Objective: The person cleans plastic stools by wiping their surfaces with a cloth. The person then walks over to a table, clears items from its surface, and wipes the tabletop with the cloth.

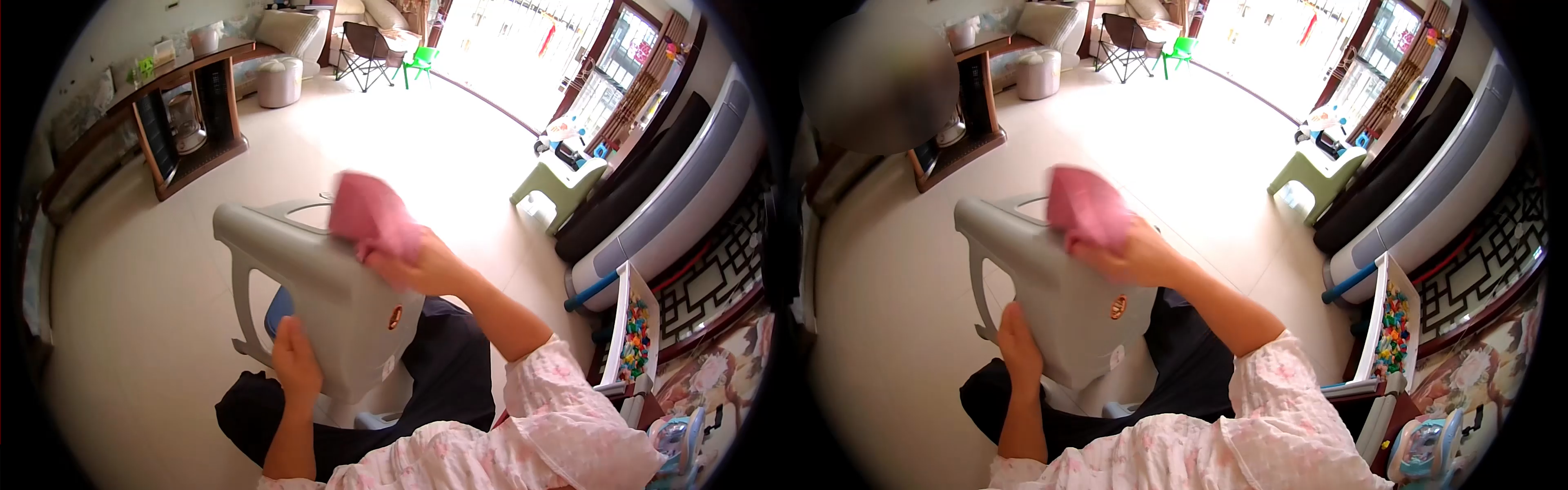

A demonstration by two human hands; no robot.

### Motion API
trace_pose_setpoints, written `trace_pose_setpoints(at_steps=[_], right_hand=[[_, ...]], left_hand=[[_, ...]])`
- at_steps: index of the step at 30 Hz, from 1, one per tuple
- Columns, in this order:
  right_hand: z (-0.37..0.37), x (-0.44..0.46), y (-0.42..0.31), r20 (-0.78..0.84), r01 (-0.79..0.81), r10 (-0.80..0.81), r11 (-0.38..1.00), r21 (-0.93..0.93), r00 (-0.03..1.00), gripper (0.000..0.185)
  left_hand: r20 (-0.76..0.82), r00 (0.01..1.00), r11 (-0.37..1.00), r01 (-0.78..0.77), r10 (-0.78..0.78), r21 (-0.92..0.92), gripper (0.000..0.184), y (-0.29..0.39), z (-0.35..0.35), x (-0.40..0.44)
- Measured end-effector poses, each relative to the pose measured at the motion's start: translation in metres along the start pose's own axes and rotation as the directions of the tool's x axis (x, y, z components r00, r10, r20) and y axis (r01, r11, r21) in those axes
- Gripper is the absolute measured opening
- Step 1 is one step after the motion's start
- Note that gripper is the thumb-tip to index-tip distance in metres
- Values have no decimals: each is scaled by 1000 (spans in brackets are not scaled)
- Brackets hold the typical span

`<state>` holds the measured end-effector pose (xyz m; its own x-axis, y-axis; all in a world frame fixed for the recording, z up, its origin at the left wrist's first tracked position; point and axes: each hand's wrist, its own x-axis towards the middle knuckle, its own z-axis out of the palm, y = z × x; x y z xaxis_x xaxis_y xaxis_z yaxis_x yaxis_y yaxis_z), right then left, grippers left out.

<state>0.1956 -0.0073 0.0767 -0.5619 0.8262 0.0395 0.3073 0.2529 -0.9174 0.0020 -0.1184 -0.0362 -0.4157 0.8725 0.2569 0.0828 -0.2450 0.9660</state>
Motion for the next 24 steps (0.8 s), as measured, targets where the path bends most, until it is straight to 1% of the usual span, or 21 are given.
trace_pose_setpoints(at_steps=[1,2,3,5,6,8,9,10,11,12,14,15,16,17,18,20,21,23,24], right_hand=[[1,9,-12,126,314,-289,897,-310,949,33],[2,17,-21,328,586,-490,612,-531,808,36],[5,25,-30,328,585,-488,612,-532,809,36],[12,44,-42,496,567,-348,716,-407,796,45],[18,53,-44,501,567,-344,716,-408,794,45],[32,72,-44,569,579,-249,625,-524,784,54],[39,83,-42,568,578,-248,627,-523,784,54],[46,96,-39,556,546,-193,599,-586,808,57],[53,105,-37,540,515,-139,564,-645,830,61],[58,111,-38,542,516,-139,562,-646,829,61],[69,120,-40,498,504,-156,491,-711,853,65],[78,127,-35,497,504,-156,491,-710,853,65],[89,134,-28,424,496,-264,355,-793,866,65],[96,137,-26,356,455,-377,218,-863,855,64],[99,143,-25,354,454,-379,218,-864,855,64],[100,153,-24,380,469,-300,336,-816,875,60],[98,153,-22,380,471,-303,334,-817,874,60],[88,150,-19,439,558,-375,317,-767,816,54],[82,144,-19,440,558,-375,313,-768,816,54]], left_hand=[[7,999,999,-40,40,-3,31,0,6,-3],[10,999,999,-39,39,-3,31,1,7,-4],[35,998,999,-43,43,5,31,3,7,-4],[54,998,999,-46,45,5,31,2,9,-5],[50,997,998,-51,50,21,31,-3,11,-5],[48,997,998,-54,52,38,31,-6,15,-8],[76,992,992,-104,99,70,31,-4,18,-9],[106,984,983,-156,145,101,30,-3,19,-9],[104,984,983,-156,145,100,30,-3,18,-8],[102,986,986,-138,129,91,31,-3,17,-7],[98,989,989,-121,113,81,31,-2,19,-9],[104,990,989,-108,97,102,31,-3,23,-13],[108,991,988,-97,83,123,32,-1,26,-15],[110,990,987,-100,86,124,32,2,28,-17],[127,988,987,-106,91,118,32,5,30,-19],[142,985,987,-114,98,112,32,6,29,-20],[133,986,990,-109,96,94,32,4,28,-20],[119,988,992,-108,99,69,32,3,24,-18],[118,989,993,-97,89,64,32,4,22,-18]])
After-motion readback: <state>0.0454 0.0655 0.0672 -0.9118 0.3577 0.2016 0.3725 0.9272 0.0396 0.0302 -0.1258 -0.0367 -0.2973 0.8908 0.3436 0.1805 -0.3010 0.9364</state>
